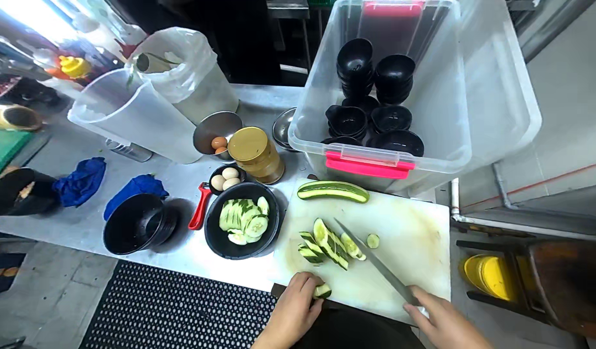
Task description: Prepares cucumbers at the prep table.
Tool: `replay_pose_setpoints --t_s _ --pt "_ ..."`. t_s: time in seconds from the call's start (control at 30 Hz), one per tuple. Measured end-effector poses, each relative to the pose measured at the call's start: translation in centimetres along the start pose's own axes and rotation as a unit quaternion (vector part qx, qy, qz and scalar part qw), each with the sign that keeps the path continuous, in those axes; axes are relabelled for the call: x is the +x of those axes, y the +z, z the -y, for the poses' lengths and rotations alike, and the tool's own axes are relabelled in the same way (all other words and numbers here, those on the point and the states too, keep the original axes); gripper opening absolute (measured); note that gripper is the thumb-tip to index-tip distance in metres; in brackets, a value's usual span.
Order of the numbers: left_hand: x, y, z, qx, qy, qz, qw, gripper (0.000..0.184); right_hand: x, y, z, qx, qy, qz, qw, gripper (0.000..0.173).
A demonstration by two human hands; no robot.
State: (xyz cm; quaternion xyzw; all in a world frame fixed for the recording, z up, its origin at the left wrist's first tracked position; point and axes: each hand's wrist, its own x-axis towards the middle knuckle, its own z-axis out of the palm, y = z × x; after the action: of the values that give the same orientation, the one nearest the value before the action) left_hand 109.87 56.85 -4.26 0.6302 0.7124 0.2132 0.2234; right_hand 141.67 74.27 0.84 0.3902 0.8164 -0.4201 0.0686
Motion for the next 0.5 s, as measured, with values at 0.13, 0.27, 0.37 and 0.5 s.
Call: replay_pose_setpoints --t_s 0.13,0.27,0.37,0.5 --pt "0.8 1.2 -1.1 0.015 0.034 -0.008 0.999 0.03 -1.5 -0.8 -2.3 0.011 0.04 -0.06 0.997 0.033" --pt "0.7 1.5 -2.1 -0.05 0.02 -0.004 0.999 0.024 -2.7 -1.2 -4.3 0.014 0.057 -0.09 0.994 0.033" --pt "1.7 0.8 -5.2 -0.156 -0.07 0.016 0.985 0.038 -3.6 -1.1 -5.1 0.02 0.084 -0.082 0.993 0.034" --pt "7.0 1.5 -10.3 -0.172 -0.077 0.082 0.979 0.048 -4.2 -0.7 -5.8 0.035 0.16 -0.063 0.985 0.036"
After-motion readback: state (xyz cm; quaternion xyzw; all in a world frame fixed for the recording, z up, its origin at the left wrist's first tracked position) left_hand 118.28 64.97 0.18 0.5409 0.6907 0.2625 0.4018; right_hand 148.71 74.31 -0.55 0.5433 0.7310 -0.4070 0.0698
